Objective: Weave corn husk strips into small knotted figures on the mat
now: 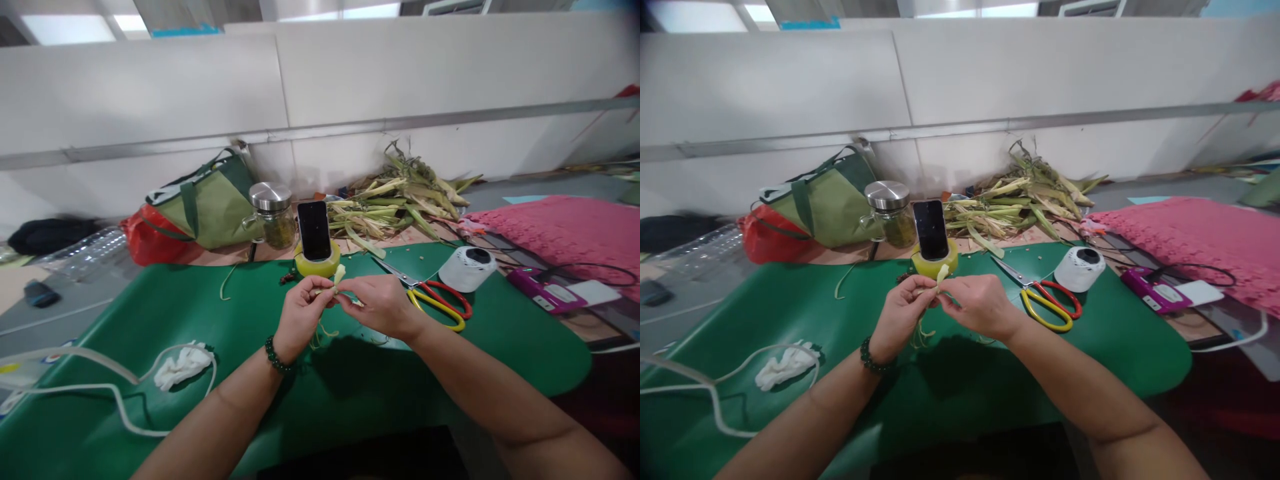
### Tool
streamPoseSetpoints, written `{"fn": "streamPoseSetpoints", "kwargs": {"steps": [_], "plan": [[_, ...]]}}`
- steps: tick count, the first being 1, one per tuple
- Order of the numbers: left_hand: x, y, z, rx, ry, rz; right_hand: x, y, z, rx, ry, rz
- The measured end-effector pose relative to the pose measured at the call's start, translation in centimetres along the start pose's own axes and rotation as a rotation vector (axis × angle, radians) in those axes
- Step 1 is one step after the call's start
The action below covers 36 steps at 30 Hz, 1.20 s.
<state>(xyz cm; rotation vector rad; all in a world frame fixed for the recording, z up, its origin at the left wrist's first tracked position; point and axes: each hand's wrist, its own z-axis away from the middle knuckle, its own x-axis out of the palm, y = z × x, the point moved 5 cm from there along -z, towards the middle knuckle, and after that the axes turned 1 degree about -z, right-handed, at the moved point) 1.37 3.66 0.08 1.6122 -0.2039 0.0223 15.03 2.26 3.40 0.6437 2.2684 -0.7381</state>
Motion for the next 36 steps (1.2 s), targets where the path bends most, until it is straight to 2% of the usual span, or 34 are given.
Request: {"fn": "streamPoseSetpoints", "kwargs": {"steps": [7,11,16,20,24,28,30,34,36], "plan": [[0.2,0.0,0.2,0.009,-0.015,0.011,0.2,-0.2,0.2,-0.072,0.054,-0.007],[0.2,0.1,0.2,0.007,-0.03,0.033,-0.4,0.2,-0.1,0.009,0.048,-0.09],[-0.2,0.5,0.1,0.082,0.036,-0.007,-0.7,1.4,-0.3,0.182,-0.061,-0.263],[-0.3,0.2,0.1,0.095,0.089,0.064,-0.4,1.0,-0.2,0.123,-0.027,-0.216],[-0.3,-0.2,0.3,0.03,0.144,0.245,0.0,-0.1,0.2,0.038,0.028,-0.129],[-0.2,-0.3,0.4,-0.056,0.14,0.345,0.5,0.1,0.2,0.143,-0.026,-0.31],[-0.4,-0.1,0.4,-0.021,0.148,0.309,0.6,0.3,0.2,0.208,-0.031,-0.367],[-0.4,0.5,0.8,0.163,0.199,0.122,0.8,0.4,0.1,0.277,0.014,-0.339],[-0.1,0.7,1.1,0.246,0.178,-0.002,1.0,0.4,0.1,0.304,0.044,-0.32]]}}
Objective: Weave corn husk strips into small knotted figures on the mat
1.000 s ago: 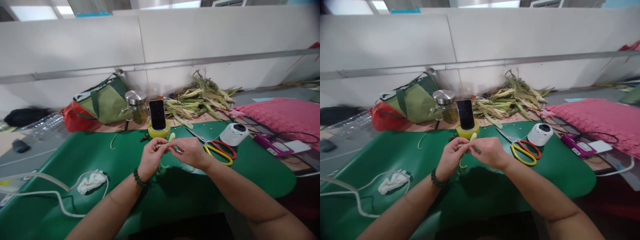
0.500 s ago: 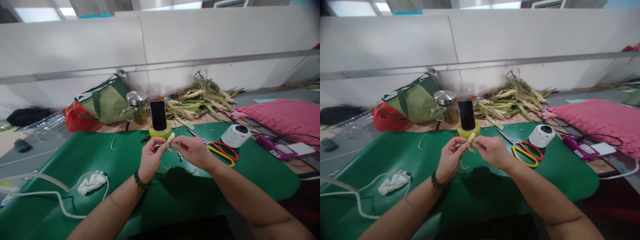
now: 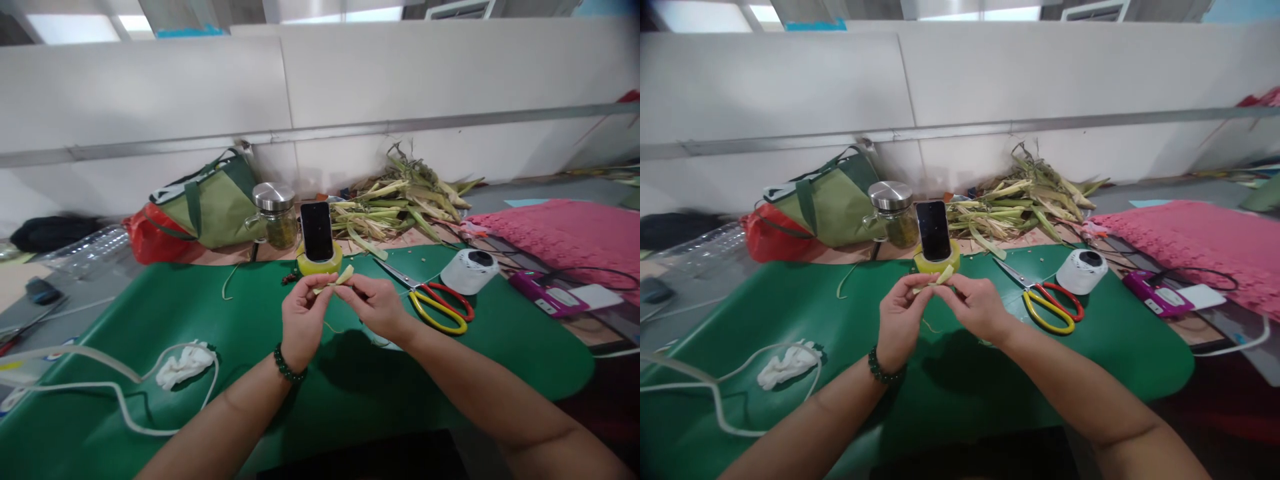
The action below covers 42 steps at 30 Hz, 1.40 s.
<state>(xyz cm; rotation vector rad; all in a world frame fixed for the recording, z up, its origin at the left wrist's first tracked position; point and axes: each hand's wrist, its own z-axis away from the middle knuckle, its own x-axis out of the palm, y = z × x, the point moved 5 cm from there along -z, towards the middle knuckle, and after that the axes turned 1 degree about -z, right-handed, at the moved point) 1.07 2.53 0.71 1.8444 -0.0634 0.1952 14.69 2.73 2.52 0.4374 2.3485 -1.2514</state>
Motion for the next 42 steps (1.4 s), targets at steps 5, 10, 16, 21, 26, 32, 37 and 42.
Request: {"fn": "streamPoseSetpoints", "kwargs": {"steps": [5,10,16,21,26,32,37,42], "plan": [[0.7,0.2,0.8,0.123,-0.209,-0.136,-0.3,0.6,-0.6,0.014,-0.008,-0.079],[0.4,-0.2,0.2,0.093,-0.354,-0.05,-0.9,1.3,-1.4,0.043,-0.148,-0.23],[0.3,0.2,-1.3,0.245,-0.432,-0.394,-1.2,1.1,-1.6,-0.015,-0.304,-0.32],[0.1,0.8,-1.8,0.144,-0.546,-0.433,-1.0,1.1,-1.5,0.015,-0.427,-0.28],[-0.2,1.6,-1.8,0.046,-0.533,-0.336,-0.8,1.5,-1.5,0.086,-0.485,-0.223],[0.6,0.3,-0.9,-0.035,-0.454,-0.099,0.1,2.9,-1.5,0.226,-0.49,-0.225],[-1.0,-3.1,-1.9,-0.274,-0.011,0.022,0.2,3.2,-1.5,0.284,-0.469,-0.261],[0.5,-2.3,-1.8,-0.276,-0.455,-0.112,-0.2,2.3,-1.4,0.176,-0.49,-0.263]]}}
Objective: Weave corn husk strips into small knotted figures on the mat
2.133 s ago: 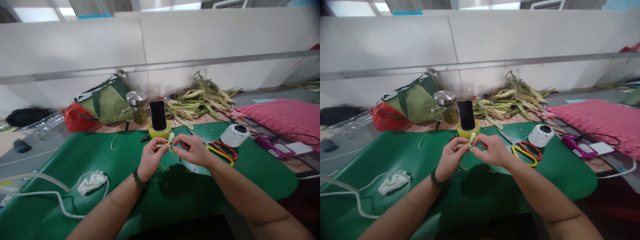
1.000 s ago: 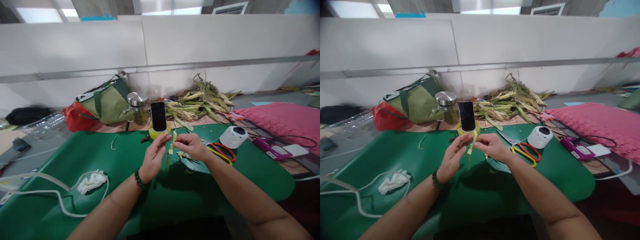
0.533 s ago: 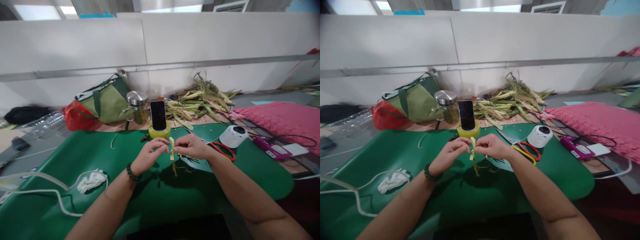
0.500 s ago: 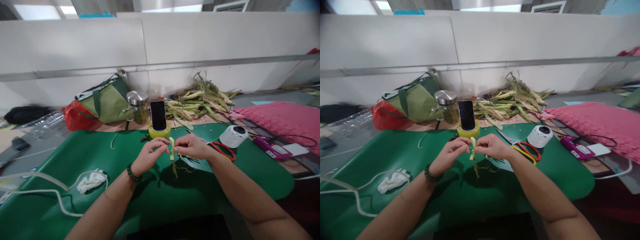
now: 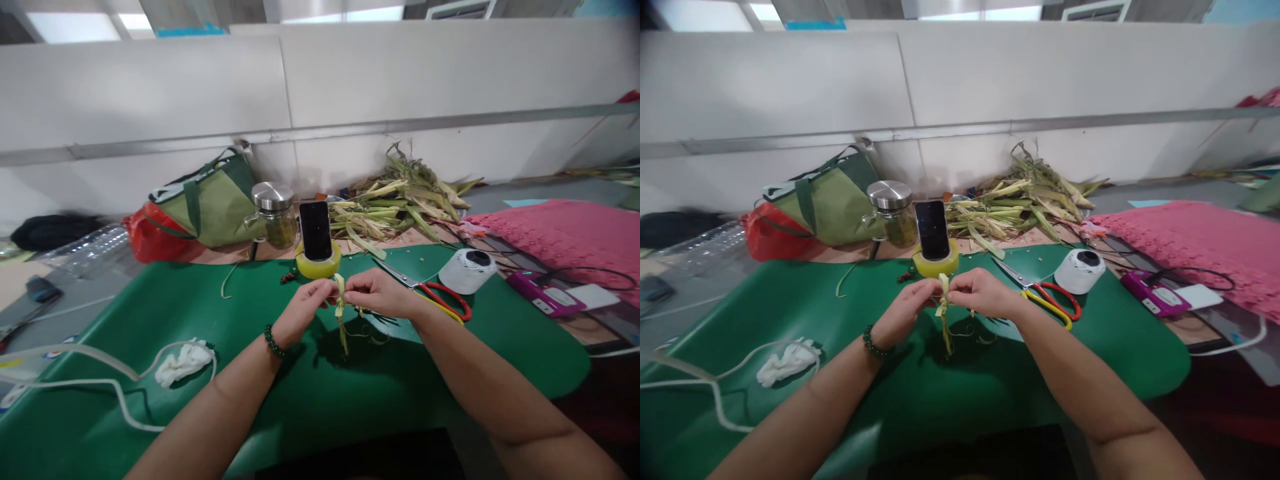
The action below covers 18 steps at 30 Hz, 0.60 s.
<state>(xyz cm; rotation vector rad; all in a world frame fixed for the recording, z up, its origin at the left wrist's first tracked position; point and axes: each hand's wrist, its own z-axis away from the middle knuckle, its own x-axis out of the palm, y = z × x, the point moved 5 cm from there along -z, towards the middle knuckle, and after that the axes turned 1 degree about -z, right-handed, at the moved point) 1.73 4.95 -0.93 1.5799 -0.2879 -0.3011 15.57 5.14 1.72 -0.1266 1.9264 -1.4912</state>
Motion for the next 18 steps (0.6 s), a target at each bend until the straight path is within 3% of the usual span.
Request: {"fn": "streamPoseSetpoints", "kwargs": {"steps": [2,5,14,18], "plan": [[0.2,1.0,0.3,0.09,-0.061,-0.157,0.0,-0.2,0.1,-0.014,-0.013,0.002],[0.1,1.6,0.6,0.145,-0.032,-0.289,-0.1,-0.2,0.0,-0.01,-0.019,-0.004],[0.8,2.4,1.8,0.298,0.191,-0.166,0.5,0.2,-0.4,-0.019,-0.054,-0.088],[0.4,2.7,2.6,0.379,0.354,-0.225,0.4,0.2,-0.6,-0.029,0.004,-0.086]]}}
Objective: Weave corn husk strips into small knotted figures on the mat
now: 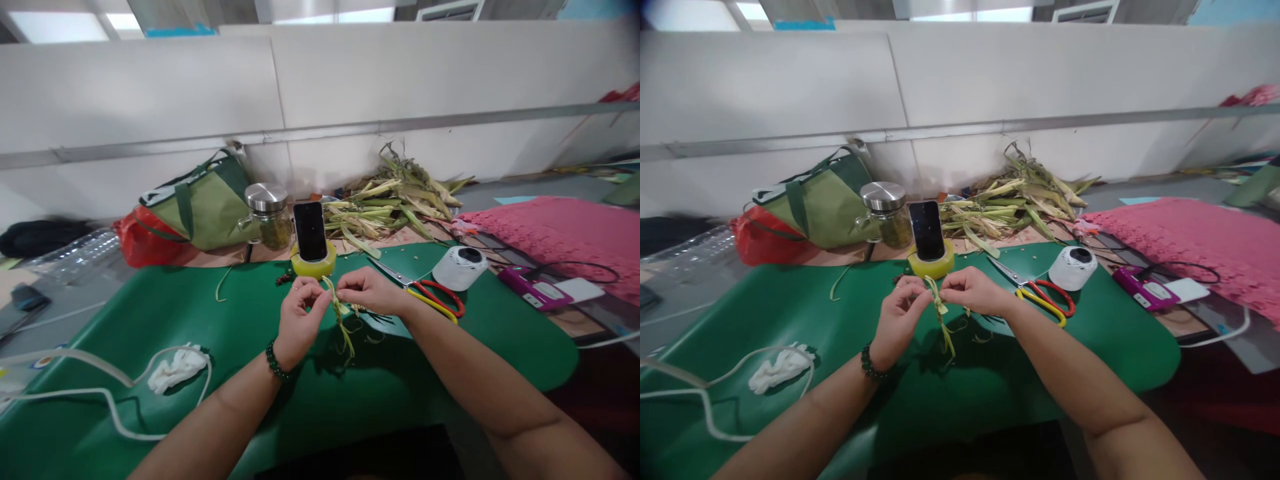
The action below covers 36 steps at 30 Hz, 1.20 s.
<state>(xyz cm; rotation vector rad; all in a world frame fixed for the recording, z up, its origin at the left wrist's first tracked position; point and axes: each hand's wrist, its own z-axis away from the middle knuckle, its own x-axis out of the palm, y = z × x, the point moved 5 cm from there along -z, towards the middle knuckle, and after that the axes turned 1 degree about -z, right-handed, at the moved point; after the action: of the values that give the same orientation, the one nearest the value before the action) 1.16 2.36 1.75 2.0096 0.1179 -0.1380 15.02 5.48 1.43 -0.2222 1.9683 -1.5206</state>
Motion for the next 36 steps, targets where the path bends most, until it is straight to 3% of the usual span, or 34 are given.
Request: {"fn": "streamPoseSetpoints", "kwargs": {"steps": [4,9,16,21,24,29,32,36], "plan": [[0.2,0.4,0.3,0.024,-0.027,0.038,0.1,0.0,-0.1,-0.008,0.057,0.004],[0.6,-0.4,-0.1,-0.128,-0.076,0.188,0.5,0.1,-0.1,-0.008,0.078,0.016],[0.6,-2.0,-0.7,-0.24,-0.152,0.083,-1.2,0.3,0.5,0.078,0.012,0.338],[0.6,-2.7,-0.6,-0.278,-0.197,-0.01,-2.4,-0.3,0.7,0.062,0.129,0.455],[0.8,-3.0,-0.5,-0.286,-0.224,-0.046,-1.8,-0.8,0.9,0.028,0.181,0.447],[1.0,-3.1,-0.3,-0.259,-0.255,-0.145,0.7,-1.7,1.2,-0.144,0.127,0.519],[1.1,-2.9,-0.3,-0.217,-0.263,-0.158,1.1,-2.1,1.3,-0.247,0.128,0.553],[1.1,-2.8,-0.5,-0.244,-0.31,-0.058,-0.2,-1.6,1.2,-0.121,0.173,0.522]]}}
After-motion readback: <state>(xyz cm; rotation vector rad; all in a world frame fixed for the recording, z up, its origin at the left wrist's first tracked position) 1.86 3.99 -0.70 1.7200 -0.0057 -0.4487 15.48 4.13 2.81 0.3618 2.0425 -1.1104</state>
